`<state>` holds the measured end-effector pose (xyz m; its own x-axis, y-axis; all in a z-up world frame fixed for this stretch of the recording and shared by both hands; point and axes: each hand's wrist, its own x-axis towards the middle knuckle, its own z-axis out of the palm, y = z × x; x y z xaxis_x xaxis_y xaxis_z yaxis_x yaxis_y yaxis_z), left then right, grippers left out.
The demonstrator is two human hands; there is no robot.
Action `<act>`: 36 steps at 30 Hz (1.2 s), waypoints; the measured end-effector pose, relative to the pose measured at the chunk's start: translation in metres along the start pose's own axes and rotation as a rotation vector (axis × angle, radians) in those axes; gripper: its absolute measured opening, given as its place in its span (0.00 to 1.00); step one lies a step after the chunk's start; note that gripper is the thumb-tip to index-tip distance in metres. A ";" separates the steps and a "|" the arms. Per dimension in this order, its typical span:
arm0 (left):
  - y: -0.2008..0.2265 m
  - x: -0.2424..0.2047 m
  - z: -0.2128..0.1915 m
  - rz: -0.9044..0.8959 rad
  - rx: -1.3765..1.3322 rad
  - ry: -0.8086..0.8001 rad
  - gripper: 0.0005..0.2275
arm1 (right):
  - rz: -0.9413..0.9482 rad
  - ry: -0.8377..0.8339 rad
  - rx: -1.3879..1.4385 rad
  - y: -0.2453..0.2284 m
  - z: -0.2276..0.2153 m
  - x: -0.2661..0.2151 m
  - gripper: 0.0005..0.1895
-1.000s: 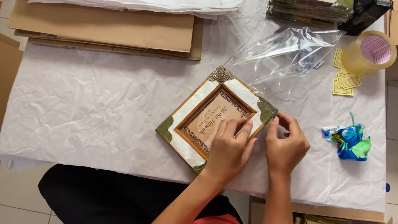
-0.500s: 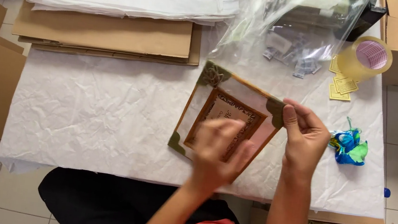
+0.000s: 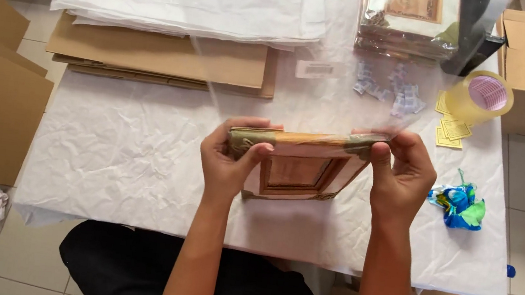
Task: The person wraps a picture frame in a plastic sleeve, secures the edge with tape, applies stickers to the back, and then places the wrapped frame onto a sheet of white tissue paper.
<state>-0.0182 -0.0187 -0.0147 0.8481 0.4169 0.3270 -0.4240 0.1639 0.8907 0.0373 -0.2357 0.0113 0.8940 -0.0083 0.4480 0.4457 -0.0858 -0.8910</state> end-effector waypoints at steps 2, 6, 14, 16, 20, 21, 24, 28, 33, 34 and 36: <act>-0.006 -0.006 0.002 0.059 0.076 0.046 0.20 | -0.018 0.027 0.051 0.018 -0.010 -0.003 0.23; -0.004 -0.016 0.001 0.060 0.086 0.025 0.20 | -0.017 0.053 0.068 0.014 -0.008 -0.018 0.24; 0.004 -0.025 0.010 0.109 0.109 0.031 0.20 | -0.060 0.146 0.150 0.024 -0.008 -0.032 0.22; -0.001 -0.026 0.005 0.124 0.134 0.033 0.20 | -0.064 0.141 0.130 0.017 -0.006 -0.031 0.21; 0.001 -0.019 0.003 0.145 0.184 0.041 0.18 | -0.037 0.139 0.150 -0.003 0.000 -0.029 0.15; 0.000 -0.019 0.002 0.150 0.185 0.037 0.18 | -0.041 0.142 0.154 -0.011 0.001 -0.025 0.15; -0.004 -0.022 -0.003 0.152 0.195 0.030 0.17 | -0.011 0.082 0.147 -0.021 0.003 -0.021 0.24; -0.002 -0.024 0.006 0.143 0.178 0.058 0.19 | -0.093 0.160 0.056 -0.009 0.004 -0.021 0.24; -0.002 -0.024 0.008 0.158 0.150 0.044 0.21 | -0.110 0.240 0.067 0.014 0.008 -0.031 0.26; -0.003 -0.023 0.009 0.176 0.173 0.058 0.20 | -0.082 0.259 0.125 0.018 0.010 -0.033 0.22; -0.006 -0.025 0.002 0.190 0.196 0.070 0.20 | -0.051 0.282 0.183 0.032 0.010 -0.044 0.18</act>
<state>-0.0361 -0.0323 -0.0278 0.7323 0.4857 0.4773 -0.4979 -0.0963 0.8619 0.0128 -0.2276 -0.0376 0.8337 -0.2859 0.4725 0.5136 0.0869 -0.8536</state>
